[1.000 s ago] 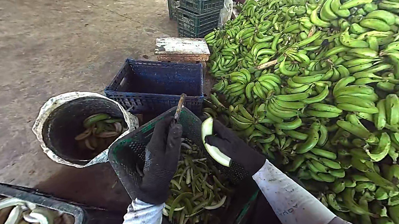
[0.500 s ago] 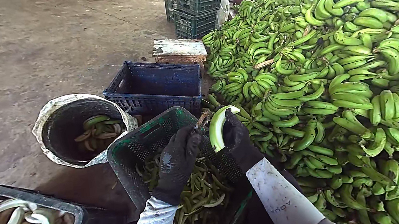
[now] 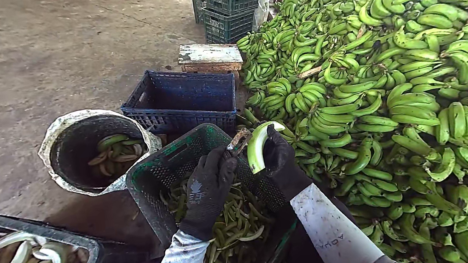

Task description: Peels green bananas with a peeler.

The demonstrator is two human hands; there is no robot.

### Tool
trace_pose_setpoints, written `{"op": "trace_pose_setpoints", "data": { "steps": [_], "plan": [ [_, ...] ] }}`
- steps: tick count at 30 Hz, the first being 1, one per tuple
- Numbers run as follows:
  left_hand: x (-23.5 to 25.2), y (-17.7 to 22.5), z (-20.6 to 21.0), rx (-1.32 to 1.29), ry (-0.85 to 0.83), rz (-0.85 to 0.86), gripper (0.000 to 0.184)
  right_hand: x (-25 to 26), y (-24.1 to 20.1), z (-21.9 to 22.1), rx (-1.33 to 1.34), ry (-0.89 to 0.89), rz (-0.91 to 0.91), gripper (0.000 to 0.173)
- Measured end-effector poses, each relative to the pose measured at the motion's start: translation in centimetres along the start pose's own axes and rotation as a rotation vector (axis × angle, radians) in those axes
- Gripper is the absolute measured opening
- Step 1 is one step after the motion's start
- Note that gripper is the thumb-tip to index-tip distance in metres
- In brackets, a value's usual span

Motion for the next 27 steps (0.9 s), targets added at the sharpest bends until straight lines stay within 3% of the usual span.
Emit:
{"op": "trace_pose_setpoints", "data": {
  "steps": [8, 16, 27],
  "plan": [
    [-0.1, -0.1, 0.0, -0.045, -0.051, -0.061, 0.056, 0.0, -0.3, 0.3, 0.116, -0.001, 0.0, 0.038],
    [-0.2, 0.1, 0.2, -0.026, -0.046, -0.052, 0.059, -0.1, -0.6, 0.1, 0.053, -0.045, -0.057, 0.038],
    [-0.5, 1.3, 2.2, 0.092, 0.055, 0.133, 0.054, -0.2, -1.4, 0.4, 0.09, 0.061, -0.097, 0.036]
  ]
}}
Point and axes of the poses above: each hand's wrist, its own x-axis towards the middle knuckle, its own z-axis out of the palm, y = z × x, the point moved 3 cm from there along x, towards the middle knuckle, and after that the axes turned 3 degrees about -y, right-handed, at the moved point
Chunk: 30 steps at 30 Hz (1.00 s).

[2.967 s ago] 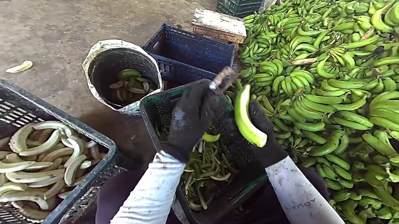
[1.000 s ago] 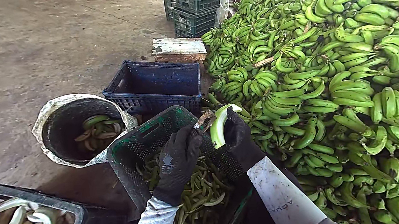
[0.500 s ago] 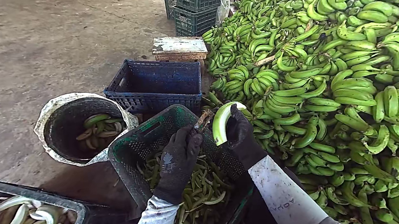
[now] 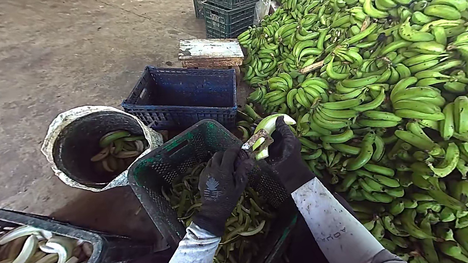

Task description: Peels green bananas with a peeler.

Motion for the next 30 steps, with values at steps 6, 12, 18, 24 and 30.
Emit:
{"op": "trace_pose_setpoints", "data": {
  "steps": [6, 12, 18, 24, 30],
  "plan": [
    [-0.3, 0.3, 0.0, 0.065, 0.064, 0.064, 0.052, -0.4, -1.0, 0.4, 0.036, 0.07, 0.005, 0.039],
    [-0.5, 0.9, 0.1, 0.159, 0.142, 0.152, 0.044, -0.5, -1.2, 0.2, -0.004, 0.118, -0.012, 0.038],
    [1.5, -1.8, -1.4, 0.028, -0.065, -0.018, 0.044, -1.9, -1.0, -0.1, -0.466, -0.419, 0.193, 0.039],
    [2.0, -5.3, -2.6, -0.137, -0.268, 0.069, 0.048, -4.0, -0.3, 0.5, -0.735, -0.727, 0.474, 0.039],
    [1.6, -6.6, -2.6, 0.094, -0.416, -0.181, 0.041, -4.2, 0.1, -0.6, -0.896, -0.864, 0.566, 0.039]
  ]
}}
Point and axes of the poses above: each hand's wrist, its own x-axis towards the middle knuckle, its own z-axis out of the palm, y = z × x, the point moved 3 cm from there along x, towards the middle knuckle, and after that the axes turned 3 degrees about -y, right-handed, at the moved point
